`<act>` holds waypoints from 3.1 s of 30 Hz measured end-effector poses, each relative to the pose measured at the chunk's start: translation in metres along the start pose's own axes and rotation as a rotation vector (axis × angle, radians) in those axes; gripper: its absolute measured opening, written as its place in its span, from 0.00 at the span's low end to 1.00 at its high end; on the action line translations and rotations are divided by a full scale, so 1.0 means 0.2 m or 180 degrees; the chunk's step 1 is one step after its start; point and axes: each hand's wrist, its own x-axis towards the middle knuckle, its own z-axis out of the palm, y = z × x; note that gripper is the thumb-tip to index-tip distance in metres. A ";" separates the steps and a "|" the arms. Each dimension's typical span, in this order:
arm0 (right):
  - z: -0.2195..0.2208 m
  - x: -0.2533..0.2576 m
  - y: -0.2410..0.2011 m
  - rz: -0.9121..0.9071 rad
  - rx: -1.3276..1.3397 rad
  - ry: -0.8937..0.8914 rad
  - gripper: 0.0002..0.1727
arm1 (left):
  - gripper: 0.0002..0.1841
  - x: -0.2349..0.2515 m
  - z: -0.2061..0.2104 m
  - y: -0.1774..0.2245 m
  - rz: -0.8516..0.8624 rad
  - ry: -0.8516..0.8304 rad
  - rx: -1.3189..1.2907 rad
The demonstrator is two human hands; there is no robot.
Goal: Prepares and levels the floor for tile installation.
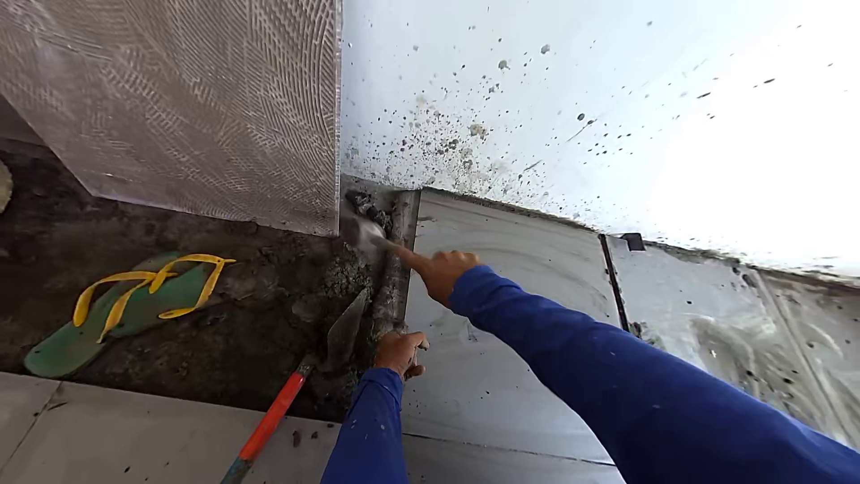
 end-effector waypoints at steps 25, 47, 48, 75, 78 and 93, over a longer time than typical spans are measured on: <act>-0.05 0.16 0.07 0.0445 -0.0015 0.0144 0.45 | 0.12 -0.05 0.07 0.02 -0.0133 0.0078 0.0134; 0.08 0.04 0.09 0.0039 0.0731 0.0365 0.48 | 0.16 0.06 0.13 0.05 0.0273 0.1222 0.1529; 0.11 0.07 0.12 0.0068 0.0708 0.0322 0.48 | 0.16 0.06 0.14 0.06 0.0264 0.1236 0.1501; -0.01 0.09 0.11 0.0337 0.0177 -0.0226 0.39 | 0.19 -0.03 0.07 0.09 0.0103 0.0580 0.0805; -0.07 0.12 0.08 0.0470 -0.0026 -0.0320 0.30 | 0.22 -0.03 -0.01 0.16 0.0016 0.0338 0.1389; -0.01 0.01 0.10 0.0338 -0.0026 -0.0090 0.31 | 0.15 -0.02 0.06 0.08 0.0158 0.0554 0.1422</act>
